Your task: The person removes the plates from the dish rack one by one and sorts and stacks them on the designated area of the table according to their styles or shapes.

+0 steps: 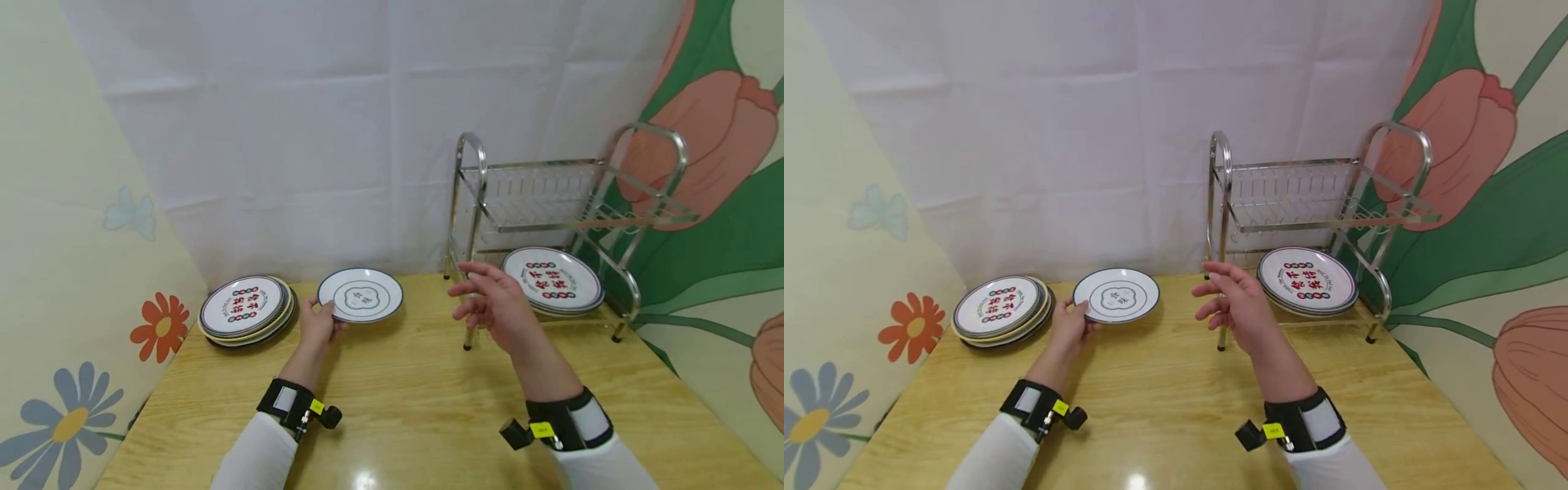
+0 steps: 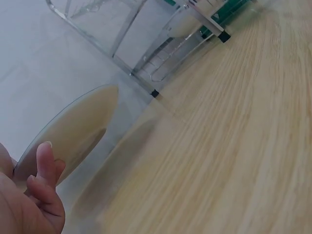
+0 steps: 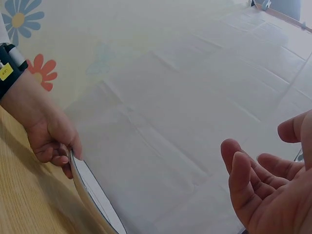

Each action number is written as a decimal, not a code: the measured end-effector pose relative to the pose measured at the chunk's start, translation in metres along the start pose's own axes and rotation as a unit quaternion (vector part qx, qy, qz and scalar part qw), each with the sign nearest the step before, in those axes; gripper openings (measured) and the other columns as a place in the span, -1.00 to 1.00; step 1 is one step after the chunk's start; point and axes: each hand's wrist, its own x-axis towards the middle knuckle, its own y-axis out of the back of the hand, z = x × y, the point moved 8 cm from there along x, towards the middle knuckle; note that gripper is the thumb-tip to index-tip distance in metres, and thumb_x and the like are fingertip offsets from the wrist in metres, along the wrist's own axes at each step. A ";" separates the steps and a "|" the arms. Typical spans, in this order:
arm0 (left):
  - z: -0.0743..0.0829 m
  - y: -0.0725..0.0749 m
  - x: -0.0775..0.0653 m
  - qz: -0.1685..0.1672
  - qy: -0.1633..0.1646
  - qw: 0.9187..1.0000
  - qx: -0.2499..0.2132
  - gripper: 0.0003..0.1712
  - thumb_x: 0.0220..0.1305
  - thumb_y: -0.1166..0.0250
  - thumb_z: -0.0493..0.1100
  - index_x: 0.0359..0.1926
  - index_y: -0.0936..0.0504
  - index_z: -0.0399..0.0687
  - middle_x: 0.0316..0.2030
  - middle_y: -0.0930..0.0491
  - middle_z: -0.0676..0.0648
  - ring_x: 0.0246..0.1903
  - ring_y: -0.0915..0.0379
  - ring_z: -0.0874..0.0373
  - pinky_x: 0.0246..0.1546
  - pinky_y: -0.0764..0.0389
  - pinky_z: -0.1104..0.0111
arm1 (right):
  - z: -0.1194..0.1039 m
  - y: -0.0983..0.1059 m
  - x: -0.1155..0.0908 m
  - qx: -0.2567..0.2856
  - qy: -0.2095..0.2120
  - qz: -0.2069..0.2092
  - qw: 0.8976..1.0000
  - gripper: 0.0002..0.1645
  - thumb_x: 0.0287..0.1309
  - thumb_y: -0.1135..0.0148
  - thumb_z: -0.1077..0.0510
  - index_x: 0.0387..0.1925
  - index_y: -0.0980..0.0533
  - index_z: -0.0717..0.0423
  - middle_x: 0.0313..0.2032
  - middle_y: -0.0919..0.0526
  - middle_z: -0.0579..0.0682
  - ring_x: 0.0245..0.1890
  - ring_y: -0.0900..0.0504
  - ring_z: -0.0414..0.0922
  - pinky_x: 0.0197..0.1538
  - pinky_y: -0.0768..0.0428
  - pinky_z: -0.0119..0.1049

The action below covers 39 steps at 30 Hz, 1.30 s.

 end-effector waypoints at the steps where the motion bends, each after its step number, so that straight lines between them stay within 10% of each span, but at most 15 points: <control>1: -0.003 0.001 0.001 -0.001 0.004 1.000 -0.004 -0.48 0.59 -0.01 -0.12 0.45 -0.13 -0.03 -0.51 -0.66 0.01 -0.76 -0.54 0.21 -0.66 -0.44 0.42 | 0.000 0.000 0.000 0.001 0.000 -0.001 1.000 -0.70 0.58 0.02 -0.01 0.19 -0.48 -0.09 -0.25 -0.78 -0.13 -0.47 -0.74 -0.22 -0.46 -0.65 -0.39; 31: -0.019 0.016 0.011 -0.041 0.066 0.995 0.069 -0.39 0.47 0.15 -0.25 0.50 -0.05 -0.10 -0.49 -0.72 -0.05 -0.67 -0.68 0.17 -0.72 -0.29 0.46 | -0.004 0.006 -0.002 -0.014 0.013 0.013 1.000 -0.71 0.58 0.01 -0.01 0.18 -0.47 -0.10 -0.26 -0.77 -0.13 -0.47 -0.73 -0.21 -0.45 -0.68 -0.36; 39: -0.019 0.024 0.017 -0.026 0.044 0.990 0.133 -0.33 0.42 0.08 -0.26 0.51 -0.05 -0.14 -0.57 -0.57 -0.03 -0.78 -0.44 0.23 -0.74 -0.32 0.44 | -0.008 0.007 -0.002 -0.005 0.024 0.009 1.000 -0.72 0.59 0.03 0.01 0.16 -0.49 -0.09 -0.28 -0.78 -0.13 -0.48 -0.74 -0.21 -0.46 -0.67 -0.36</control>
